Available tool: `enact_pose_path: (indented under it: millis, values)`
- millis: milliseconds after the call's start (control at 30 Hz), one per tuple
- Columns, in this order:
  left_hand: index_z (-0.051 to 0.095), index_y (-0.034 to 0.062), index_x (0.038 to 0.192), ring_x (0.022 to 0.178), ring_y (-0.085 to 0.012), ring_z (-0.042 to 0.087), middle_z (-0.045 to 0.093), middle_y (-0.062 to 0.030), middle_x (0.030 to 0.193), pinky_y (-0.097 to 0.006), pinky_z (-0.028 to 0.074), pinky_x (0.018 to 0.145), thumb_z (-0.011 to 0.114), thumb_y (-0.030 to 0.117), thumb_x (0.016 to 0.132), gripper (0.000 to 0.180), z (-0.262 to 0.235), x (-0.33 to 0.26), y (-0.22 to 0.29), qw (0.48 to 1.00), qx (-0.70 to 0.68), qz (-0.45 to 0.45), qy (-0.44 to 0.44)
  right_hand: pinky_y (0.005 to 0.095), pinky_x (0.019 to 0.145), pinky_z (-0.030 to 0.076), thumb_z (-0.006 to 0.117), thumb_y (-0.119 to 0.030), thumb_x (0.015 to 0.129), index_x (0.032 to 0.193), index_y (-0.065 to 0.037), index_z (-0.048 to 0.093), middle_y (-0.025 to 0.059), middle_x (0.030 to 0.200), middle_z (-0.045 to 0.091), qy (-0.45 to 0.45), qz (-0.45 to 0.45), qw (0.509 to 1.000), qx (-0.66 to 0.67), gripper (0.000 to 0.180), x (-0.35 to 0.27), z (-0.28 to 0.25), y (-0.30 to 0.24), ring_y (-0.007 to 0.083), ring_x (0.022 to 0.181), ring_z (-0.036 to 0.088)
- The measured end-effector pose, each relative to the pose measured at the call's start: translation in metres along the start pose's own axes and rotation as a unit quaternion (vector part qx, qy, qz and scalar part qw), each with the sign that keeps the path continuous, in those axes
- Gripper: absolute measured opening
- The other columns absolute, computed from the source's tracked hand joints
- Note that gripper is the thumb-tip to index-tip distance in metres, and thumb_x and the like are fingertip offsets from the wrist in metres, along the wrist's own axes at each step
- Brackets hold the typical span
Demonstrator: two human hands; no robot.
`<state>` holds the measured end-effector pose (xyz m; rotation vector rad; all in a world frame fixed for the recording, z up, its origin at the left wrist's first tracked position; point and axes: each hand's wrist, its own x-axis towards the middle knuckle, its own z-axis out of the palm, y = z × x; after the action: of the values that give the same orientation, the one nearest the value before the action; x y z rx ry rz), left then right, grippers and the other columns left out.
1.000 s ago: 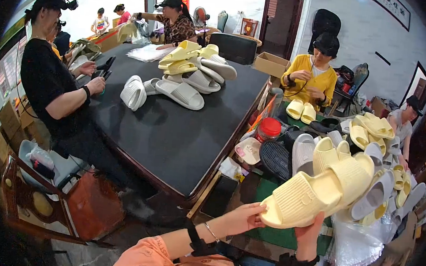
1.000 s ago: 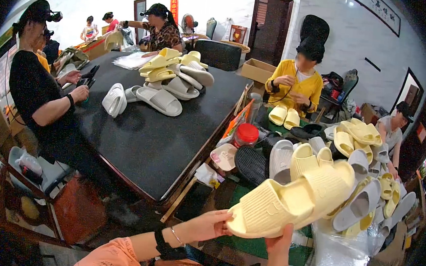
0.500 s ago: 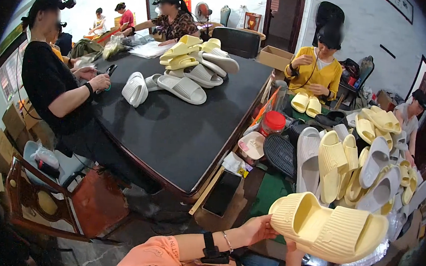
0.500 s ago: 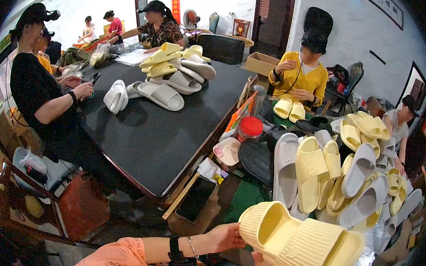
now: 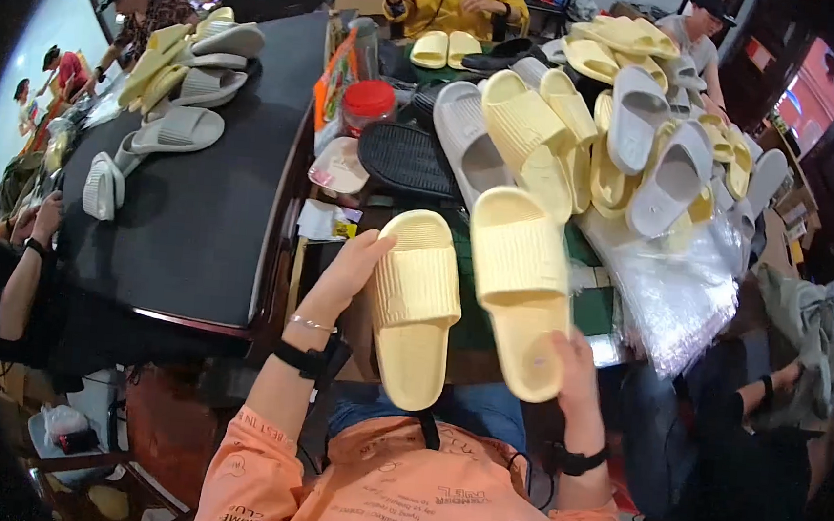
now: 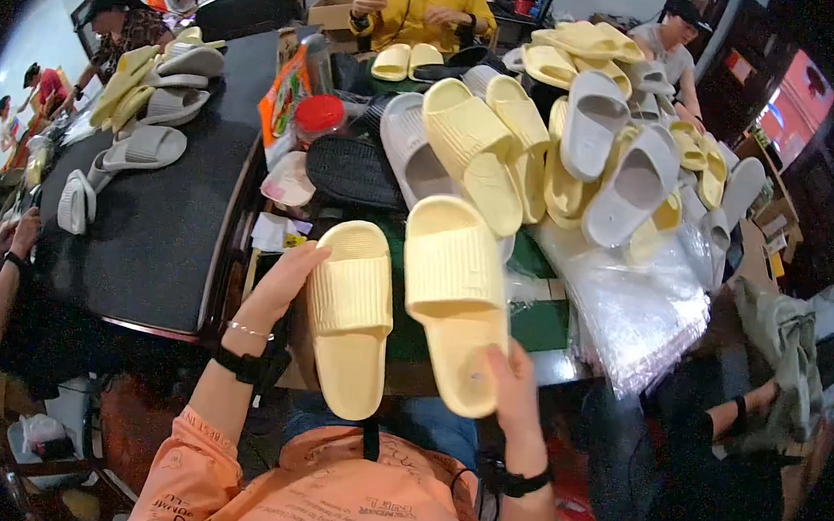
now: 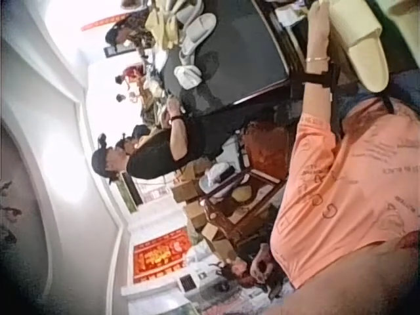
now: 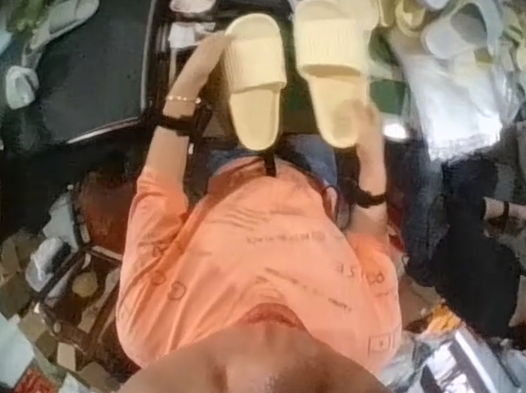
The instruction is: Sorting and pairing slippers at a workstation.
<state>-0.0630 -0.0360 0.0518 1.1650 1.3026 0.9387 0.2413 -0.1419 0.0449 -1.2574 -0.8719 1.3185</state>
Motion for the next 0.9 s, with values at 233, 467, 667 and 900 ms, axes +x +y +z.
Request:
enact_pose_path:
  millis: [233,467,667,900]
  values:
    - [0.049,0.0001,0.099,0.092,-0.0355,0.046,0.049,-0.0181,0.093,-0.042,0.036,0.080,0.056,0.009,0.076,0.026,0.054,-0.044,-0.024,0.876,0.349,0.268,0.198,0.0275,0.070,0.045,0.050,-0.012,0.085,0.114,0.002,0.047,0.0146,0.102,0.053,0.054,-0.075,0.967,-0.238,0.032,0.007,-0.003,0.049,0.0153,0.084,0.054]
    - [0.035,-0.0079,0.122,0.113,-0.0406,0.034,0.036,-0.0260,0.124,-0.042,0.029,0.096,0.055,0.011,0.078,0.051,0.072,-0.102,-0.062,0.883,0.386,0.264,0.030,0.0256,0.069,0.047,0.057,-0.004,0.078,0.114,0.004,0.047,0.0136,0.100,0.055,-0.030,-0.076,0.979,-0.187,0.039,0.000,0.008,0.057,0.0160,0.080,0.057]
    - [0.029,-0.0087,0.124,0.112,-0.0390,0.035,0.037,-0.0255,0.120,-0.044,0.028,0.095,0.059,0.024,0.077,0.065,0.084,-0.077,-0.049,0.856,0.457,0.239,0.036,0.0287,0.068,0.046,0.056,-0.007,0.079,0.114,0.005,0.047,0.0154,0.094,0.055,-0.011,-0.122,0.945,-0.304,0.038,0.012,0.028,0.050,0.0203,0.077,0.057]
    - [0.023,-0.0142,0.122,0.115,-0.0425,0.032,0.034,-0.0321,0.120,-0.044,0.024,0.099,0.060,0.032,0.075,0.076,0.110,-0.064,-0.058,0.838,0.492,0.217,0.095,0.0328,0.063,0.045,0.057,-0.010,0.078,0.091,0.000,0.059,0.0141,0.076,0.058,0.027,-0.218,0.898,-0.381,0.017,0.020,0.005,0.037,0.0255,0.069,0.057]
